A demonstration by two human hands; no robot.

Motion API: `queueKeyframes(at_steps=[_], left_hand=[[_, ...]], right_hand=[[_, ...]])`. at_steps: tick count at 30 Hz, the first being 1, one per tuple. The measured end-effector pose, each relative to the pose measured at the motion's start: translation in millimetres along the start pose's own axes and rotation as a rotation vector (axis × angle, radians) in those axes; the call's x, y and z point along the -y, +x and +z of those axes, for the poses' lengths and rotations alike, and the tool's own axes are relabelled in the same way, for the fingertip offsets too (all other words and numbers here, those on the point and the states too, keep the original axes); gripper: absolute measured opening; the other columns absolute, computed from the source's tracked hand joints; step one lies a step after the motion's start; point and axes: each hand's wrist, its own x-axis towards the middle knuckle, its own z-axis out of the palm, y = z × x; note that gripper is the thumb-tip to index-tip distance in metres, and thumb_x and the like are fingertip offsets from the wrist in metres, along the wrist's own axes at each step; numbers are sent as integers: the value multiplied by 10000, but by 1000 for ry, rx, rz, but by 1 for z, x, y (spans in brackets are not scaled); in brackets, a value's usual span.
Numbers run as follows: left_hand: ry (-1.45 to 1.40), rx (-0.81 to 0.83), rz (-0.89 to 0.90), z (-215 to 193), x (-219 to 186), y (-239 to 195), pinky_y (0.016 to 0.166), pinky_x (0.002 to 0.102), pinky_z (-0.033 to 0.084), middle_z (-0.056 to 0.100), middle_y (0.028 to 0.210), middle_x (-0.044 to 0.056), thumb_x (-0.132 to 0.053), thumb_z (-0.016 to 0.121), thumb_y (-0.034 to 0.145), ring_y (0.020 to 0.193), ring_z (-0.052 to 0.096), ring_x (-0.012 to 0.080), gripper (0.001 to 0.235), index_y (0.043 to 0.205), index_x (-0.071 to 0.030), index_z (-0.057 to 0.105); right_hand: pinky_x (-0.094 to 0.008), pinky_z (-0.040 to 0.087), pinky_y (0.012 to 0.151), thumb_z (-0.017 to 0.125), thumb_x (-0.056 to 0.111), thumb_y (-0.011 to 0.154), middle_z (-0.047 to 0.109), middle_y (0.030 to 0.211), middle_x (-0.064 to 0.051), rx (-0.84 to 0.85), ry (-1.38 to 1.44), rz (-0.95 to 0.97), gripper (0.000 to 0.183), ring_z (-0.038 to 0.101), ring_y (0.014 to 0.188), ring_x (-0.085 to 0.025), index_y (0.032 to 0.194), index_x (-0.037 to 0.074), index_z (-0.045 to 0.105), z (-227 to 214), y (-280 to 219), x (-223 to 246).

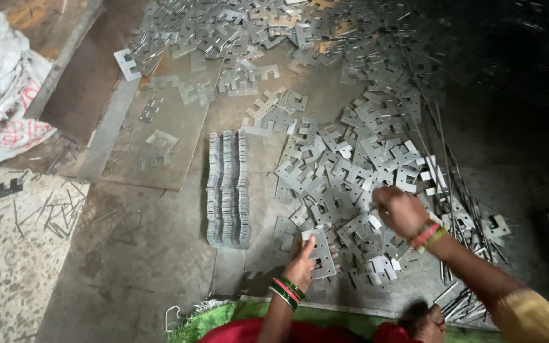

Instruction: The person gathers individual metal plate components from the floor and stacks them vertically by hand into a neat column.

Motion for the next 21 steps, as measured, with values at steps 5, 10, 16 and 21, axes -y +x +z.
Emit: queueKeyframes(at_steps=[5, 10, 16, 21], left_hand=[[-95, 3, -164, -15, -2, 16, 761, 483, 634, 748, 1075, 200, -668, 610, 814, 854, 750, 333, 721, 1355, -203, 508], [20, -41, 45, -52, 28, 43, 929, 534, 603, 667, 1239, 102, -317, 723, 967, 1078, 711, 272, 540, 1436, -202, 482], [-79, 67, 50, -69, 29, 33, 890, 564, 605, 711, 1161, 148, -292, 646, 959, 1016, 726, 331, 501, 1420, -198, 474], [-260, 39, -155, -48, 12, 18, 861, 514, 654, 699, 1102, 170, -666, 597, 996, 921, 732, 300, 799, 1467, -24, 533]], right_hand=[[-424, 600, 705, 656, 48, 729, 668, 1183, -161, -419, -232, -796, 479, 654, 915, -283, 1208, 45, 671, 25, -25, 18], [-441, 569, 920, 565, -44, 772, 636, 1209, -138, -269, -483, -710, 404, 616, 1074, -263, 1117, 121, 697, 46, 2, 33], [-380, 628, 721, 511, 33, 941, 683, 1121, -130, -1, -492, -553, 307, 707, 962, -234, 1209, 122, 632, 23, -25, 46], [-412, 618, 674, 648, 145, 707, 688, 1064, -67, -655, -208, -1221, 205, 695, 919, -253, 910, 152, 616, 16, -49, 52]])
